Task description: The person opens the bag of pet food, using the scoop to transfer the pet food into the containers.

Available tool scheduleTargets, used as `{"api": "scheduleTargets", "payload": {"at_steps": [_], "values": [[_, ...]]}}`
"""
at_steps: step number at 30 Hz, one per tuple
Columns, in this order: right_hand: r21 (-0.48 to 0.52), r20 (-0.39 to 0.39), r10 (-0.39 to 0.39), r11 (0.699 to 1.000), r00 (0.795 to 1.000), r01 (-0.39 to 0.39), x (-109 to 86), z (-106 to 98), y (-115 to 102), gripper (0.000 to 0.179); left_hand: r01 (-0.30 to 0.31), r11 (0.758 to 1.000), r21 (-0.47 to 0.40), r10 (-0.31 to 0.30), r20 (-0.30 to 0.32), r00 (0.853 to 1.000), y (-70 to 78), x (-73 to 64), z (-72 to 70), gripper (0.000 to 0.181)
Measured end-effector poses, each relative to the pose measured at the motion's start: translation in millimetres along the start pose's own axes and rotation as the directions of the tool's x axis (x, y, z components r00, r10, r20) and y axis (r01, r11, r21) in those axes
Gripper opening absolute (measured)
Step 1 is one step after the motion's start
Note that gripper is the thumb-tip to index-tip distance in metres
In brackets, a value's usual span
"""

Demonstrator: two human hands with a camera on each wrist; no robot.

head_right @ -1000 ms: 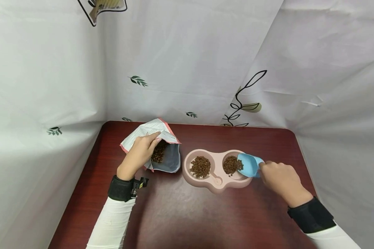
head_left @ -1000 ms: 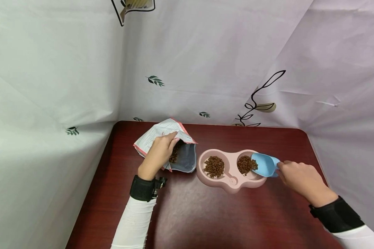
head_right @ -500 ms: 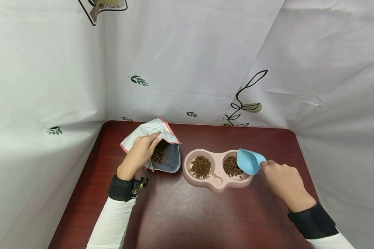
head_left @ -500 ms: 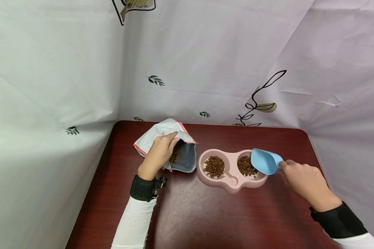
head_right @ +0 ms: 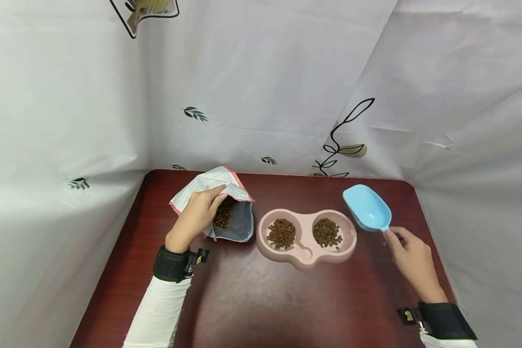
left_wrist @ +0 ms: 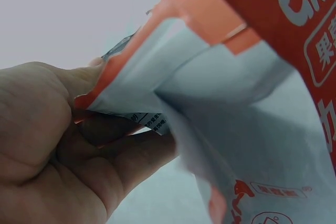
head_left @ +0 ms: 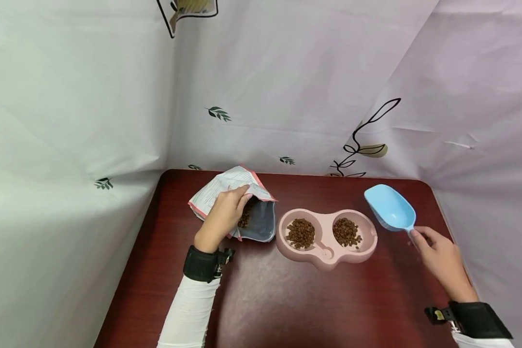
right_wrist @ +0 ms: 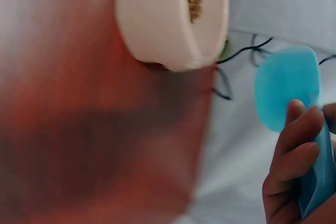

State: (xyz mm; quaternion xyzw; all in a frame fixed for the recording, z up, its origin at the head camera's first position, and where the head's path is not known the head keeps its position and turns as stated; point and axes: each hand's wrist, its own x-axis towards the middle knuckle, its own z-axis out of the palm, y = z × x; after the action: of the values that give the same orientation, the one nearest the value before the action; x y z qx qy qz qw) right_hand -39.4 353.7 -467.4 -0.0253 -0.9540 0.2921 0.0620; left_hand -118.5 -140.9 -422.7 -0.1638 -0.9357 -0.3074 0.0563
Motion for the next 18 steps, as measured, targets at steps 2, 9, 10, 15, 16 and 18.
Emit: {"api": "scheduleTargets", "payload": {"at_steps": [2,9,10,15,16,18], "values": [[0.092,0.024,0.099,0.991,0.995,-0.100,-5.2,8,10,0.040,-0.002,1.000,0.000,0.002,0.004,1.000,-0.3,-0.7,0.6,0.038],[0.278,0.086,0.287,0.913,0.954,-0.299,-13.5,38,24,0.047,0.002,1.000,0.004,-0.002,-0.004,1.000,0.4,-1.2,0.6,0.038],[0.294,0.084,0.307,0.901,0.948,-0.318,-13.7,42,24,0.047,0.004,1.000,0.005,-0.004,-0.003,1.000,0.5,-1.3,0.6,0.039],[0.401,0.082,0.419,0.817,0.904,-0.415,-13.5,63,22,0.045,0.011,1.000,0.005,-0.011,0.004,1.000,1.2,-1.8,0.5,0.039],[0.453,0.092,0.443,0.779,0.892,-0.434,-13.4,67,22,0.044,0.011,1.000,0.003,-0.011,0.006,1.000,1.3,-1.8,0.7,0.039],[0.564,0.118,0.478,0.689,0.870,-0.456,-13.1,74,22,0.041,0.009,1.000,0.001,-0.009,0.009,1.000,1.3,-2.0,1.0,0.039]]}}
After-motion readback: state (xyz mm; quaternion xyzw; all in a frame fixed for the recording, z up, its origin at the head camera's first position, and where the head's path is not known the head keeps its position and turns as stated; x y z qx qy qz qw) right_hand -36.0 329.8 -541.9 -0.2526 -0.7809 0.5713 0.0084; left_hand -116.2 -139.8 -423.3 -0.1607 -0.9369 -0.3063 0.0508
